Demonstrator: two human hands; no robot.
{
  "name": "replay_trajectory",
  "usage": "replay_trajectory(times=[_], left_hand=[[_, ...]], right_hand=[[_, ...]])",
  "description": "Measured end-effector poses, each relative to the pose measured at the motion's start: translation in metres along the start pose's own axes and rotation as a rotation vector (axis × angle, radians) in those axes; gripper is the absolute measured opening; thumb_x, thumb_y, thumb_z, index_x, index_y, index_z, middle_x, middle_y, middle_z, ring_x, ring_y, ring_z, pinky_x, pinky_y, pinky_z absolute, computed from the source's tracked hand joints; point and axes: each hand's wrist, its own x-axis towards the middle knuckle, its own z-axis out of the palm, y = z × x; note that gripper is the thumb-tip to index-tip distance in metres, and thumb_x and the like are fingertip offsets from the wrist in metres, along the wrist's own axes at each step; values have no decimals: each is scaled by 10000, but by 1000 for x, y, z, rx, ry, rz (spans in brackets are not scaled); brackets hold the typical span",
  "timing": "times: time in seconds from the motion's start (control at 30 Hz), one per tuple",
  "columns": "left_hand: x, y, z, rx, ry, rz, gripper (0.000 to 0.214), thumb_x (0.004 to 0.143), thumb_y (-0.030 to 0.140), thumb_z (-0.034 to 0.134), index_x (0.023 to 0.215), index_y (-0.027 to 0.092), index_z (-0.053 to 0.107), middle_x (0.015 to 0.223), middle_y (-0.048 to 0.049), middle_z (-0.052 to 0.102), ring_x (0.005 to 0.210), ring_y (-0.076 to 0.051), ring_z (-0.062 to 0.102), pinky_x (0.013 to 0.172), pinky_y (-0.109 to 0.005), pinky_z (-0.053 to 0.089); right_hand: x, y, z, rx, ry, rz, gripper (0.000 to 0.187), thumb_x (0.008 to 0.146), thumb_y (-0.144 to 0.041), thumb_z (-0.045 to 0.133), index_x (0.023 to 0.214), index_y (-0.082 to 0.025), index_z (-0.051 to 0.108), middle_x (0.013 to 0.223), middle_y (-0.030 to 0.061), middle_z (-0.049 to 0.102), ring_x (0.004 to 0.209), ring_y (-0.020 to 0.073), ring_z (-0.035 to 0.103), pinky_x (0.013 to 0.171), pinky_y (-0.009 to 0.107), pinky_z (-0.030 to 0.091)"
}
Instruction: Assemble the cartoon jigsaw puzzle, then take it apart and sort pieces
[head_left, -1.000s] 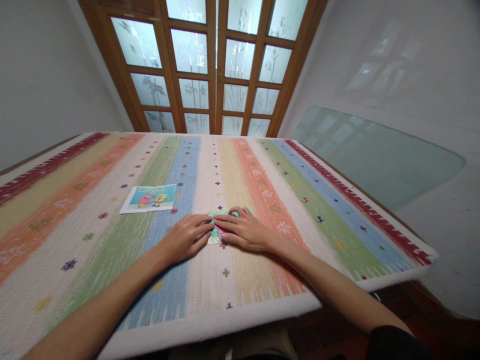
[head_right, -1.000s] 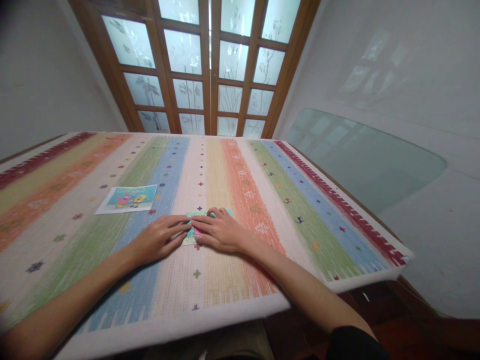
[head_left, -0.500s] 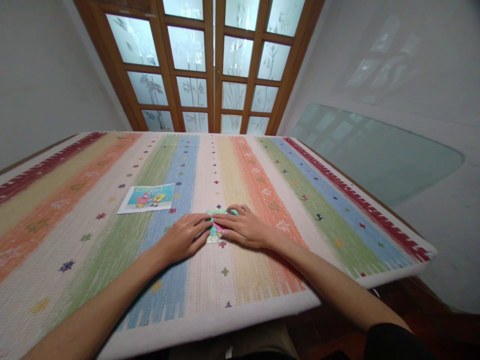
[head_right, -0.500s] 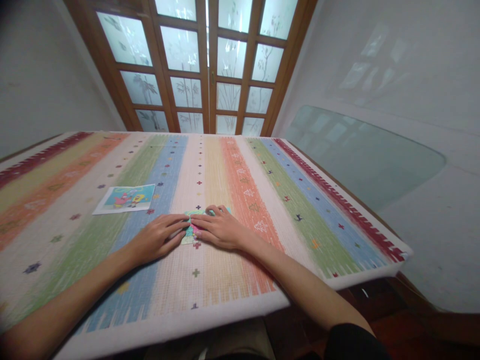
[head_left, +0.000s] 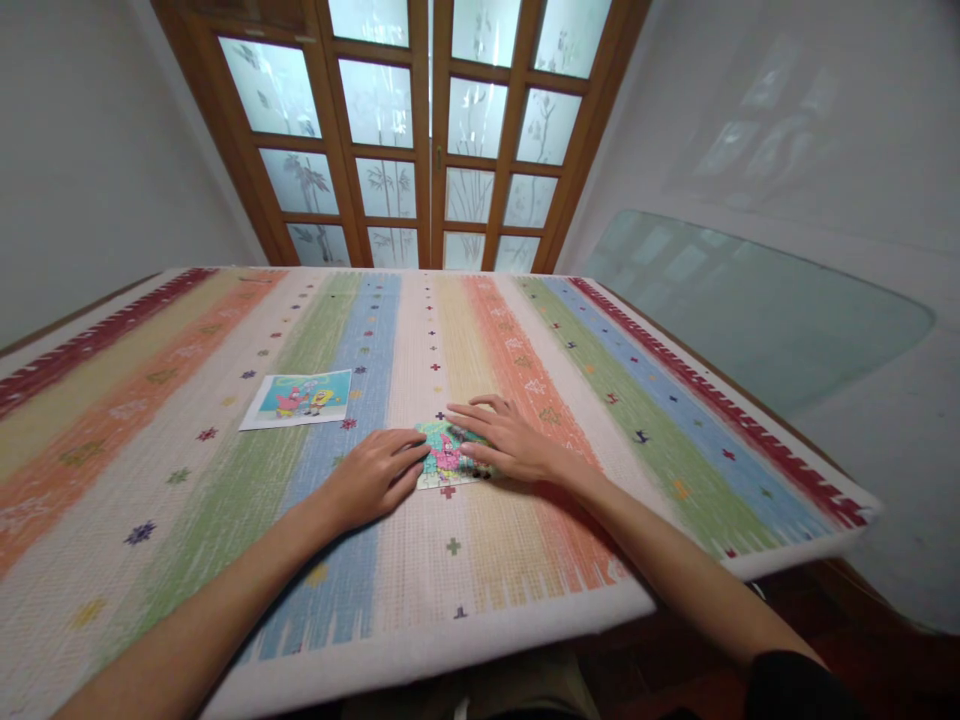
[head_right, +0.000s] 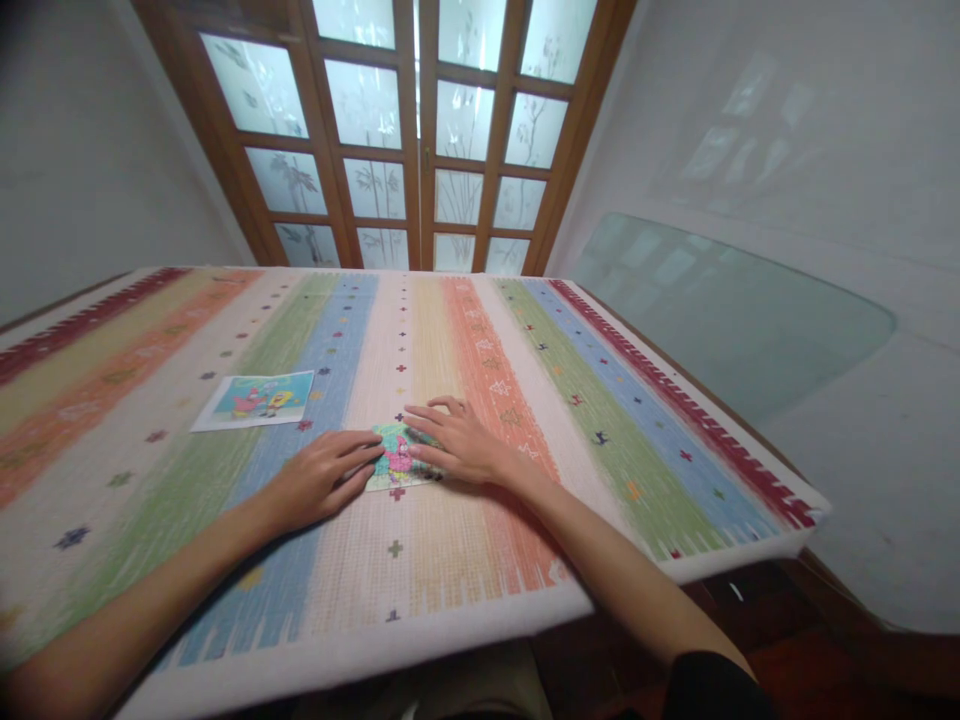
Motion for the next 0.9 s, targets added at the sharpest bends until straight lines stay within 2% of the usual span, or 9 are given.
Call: replay_trajectory(times=[0.2, 0.33, 0.43, 0.67, 0.9], left_hand=[[-1, 0, 1, -15, -7, -11, 292, 1029, 249, 469, 1209, 177, 688, 1225, -127, 713, 1135, -264, 670, 959, -470, 566], [-1, 0, 0, -54, -39, -42, 294, 1033, 257, 464, 1234, 201, 671, 1265, -100, 711, 1182, -262, 657, 989, -488, 550], [0, 0, -2, -75, -54, -51, 291, 1048, 280, 462, 1242, 200, 664, 1265, -93, 715, 1194, -265, 652, 989, -493, 547], [0, 1, -3, -87, -21, -54, 285, 1011, 335, 569, 1251, 205, 652, 1257, -103, 714, 1180, -280, 654, 974, -508, 552], [1, 3, 2, -90, 44, -61, 293, 1001, 313, 594, 1278, 229, 641, 1250, -100, 706, 1160, -277, 655, 976, -511, 556]], right_hand=[[-14, 35, -24, -7, 0, 19, 616, 968, -567, 594, 1493, -254, 523, 1527, 91, 534, 1408, 331, 412, 1166, 578, 352], [-24, 47, -30, -6, -54, -8, 644, 894, -572, 696, 1441, -251, 583, 1479, 90, 586, 1411, 348, 426, 1162, 601, 357], [-32, 50, -28, 11, -81, -17, 685, 856, -583, 735, 1438, -250, 592, 1463, 97, 601, 1408, 363, 438, 1143, 614, 373], [-45, 52, -10, 62, -45, 30, 811, 855, -638, 713, 1536, -268, 475, 1551, 98, 506, 1473, 377, 373, 1166, 627, 354], [-46, 48, -3, 68, -44, 18, 749, 942, -618, 615, 1564, -247, 425, 1606, 82, 416, 1541, 338, 261, 1239, 559, 290]])
